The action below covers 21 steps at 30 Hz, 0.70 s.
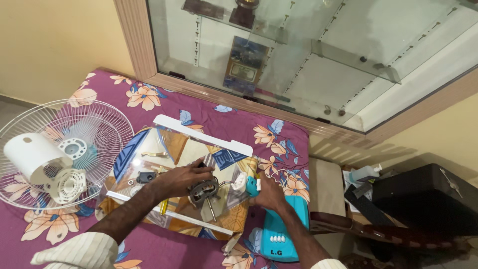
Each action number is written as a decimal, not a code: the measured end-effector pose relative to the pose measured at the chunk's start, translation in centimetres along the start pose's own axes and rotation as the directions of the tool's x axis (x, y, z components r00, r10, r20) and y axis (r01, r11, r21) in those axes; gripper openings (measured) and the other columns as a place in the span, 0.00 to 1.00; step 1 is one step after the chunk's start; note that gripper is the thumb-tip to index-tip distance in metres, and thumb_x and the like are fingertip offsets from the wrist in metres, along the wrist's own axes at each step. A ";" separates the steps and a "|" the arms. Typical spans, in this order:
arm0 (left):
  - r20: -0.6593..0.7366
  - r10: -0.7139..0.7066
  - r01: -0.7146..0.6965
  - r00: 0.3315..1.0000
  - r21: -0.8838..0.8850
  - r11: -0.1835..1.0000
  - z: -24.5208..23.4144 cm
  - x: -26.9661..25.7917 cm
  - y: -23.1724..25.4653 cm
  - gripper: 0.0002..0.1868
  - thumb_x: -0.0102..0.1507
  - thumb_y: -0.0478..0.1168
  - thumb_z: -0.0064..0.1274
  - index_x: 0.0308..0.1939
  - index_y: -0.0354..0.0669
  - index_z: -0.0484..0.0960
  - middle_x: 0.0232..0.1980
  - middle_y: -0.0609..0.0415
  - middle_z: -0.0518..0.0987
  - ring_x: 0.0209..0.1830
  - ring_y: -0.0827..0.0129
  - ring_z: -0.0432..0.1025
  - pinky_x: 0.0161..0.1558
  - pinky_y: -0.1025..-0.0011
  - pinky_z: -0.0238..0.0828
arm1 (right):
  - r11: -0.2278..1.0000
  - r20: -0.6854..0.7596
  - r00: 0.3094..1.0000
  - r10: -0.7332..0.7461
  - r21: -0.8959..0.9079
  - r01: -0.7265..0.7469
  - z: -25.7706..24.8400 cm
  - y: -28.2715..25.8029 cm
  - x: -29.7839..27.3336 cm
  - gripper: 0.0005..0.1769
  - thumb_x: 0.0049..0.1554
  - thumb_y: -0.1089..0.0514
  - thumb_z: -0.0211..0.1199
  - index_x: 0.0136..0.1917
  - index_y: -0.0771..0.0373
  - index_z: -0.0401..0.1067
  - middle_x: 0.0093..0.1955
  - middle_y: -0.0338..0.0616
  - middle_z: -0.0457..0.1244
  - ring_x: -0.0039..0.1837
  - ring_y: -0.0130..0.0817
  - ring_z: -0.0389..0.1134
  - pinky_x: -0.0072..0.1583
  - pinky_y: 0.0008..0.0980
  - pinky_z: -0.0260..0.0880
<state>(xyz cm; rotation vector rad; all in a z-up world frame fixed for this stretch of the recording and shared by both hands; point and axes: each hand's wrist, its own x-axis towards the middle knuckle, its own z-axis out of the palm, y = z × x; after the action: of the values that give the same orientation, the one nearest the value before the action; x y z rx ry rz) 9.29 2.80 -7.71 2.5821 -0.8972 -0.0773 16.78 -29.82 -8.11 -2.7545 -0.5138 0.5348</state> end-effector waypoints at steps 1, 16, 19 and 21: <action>0.014 -0.008 0.008 1.000 0.003 1.000 0.1 0.0 -0.6 0.34 0.54 0.36 0.69 0.61 0.55 0.71 0.75 0.56 0.65 0.77 0.43 0.52 0.73 0.54 0.57 | 1.000 -0.003 1.000 0.003 -0.009 -0.004 -0.2 -0.4 0.1 0.57 0.31 0.45 0.83 0.67 0.62 0.59 0.58 0.58 0.66 0.62 0.56 0.69 0.61 0.52 0.70; -0.049 0.078 -0.053 0.996 0.387 0.920 3.9 -0.9 -9.0 0.31 0.56 0.31 0.58 0.62 0.47 0.64 0.77 0.42 0.59 0.64 0.50 0.70 0.64 0.61 0.70 | 1.000 -0.030 0.999 0.016 -0.005 -0.016 0.3 -2.9 2.7 0.56 0.37 0.51 0.81 0.69 0.69 0.53 0.61 0.64 0.65 0.64 0.59 0.69 0.61 0.52 0.71; -0.023 -0.003 0.013 1.000 0.441 0.897 4.4 -1.3 -9.2 0.36 0.55 0.31 0.58 0.65 0.49 0.61 0.77 0.43 0.58 0.62 0.52 0.71 0.63 0.64 0.71 | 0.999 -0.033 0.999 0.035 -0.029 -0.036 0.6 -3.3 3.1 0.56 0.37 0.52 0.81 0.70 0.71 0.53 0.61 0.64 0.65 0.64 0.59 0.68 0.62 0.51 0.70; -0.032 -0.029 0.041 0.999 0.481 0.876 4.6 -1.5 -9.1 0.37 0.56 0.31 0.57 0.67 0.49 0.60 0.76 0.43 0.59 0.61 0.52 0.72 0.63 0.64 0.71 | 0.999 -0.066 0.997 0.038 -0.027 -0.040 0.9 -3.6 3.2 0.57 0.35 0.53 0.82 0.69 0.71 0.53 0.62 0.64 0.63 0.64 0.60 0.67 0.62 0.51 0.70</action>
<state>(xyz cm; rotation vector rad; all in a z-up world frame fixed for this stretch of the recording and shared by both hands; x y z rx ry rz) 12.54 8.51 -15.64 3.0507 -0.9574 0.1938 18.20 -25.17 -8.62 -2.8041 -0.4562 0.4479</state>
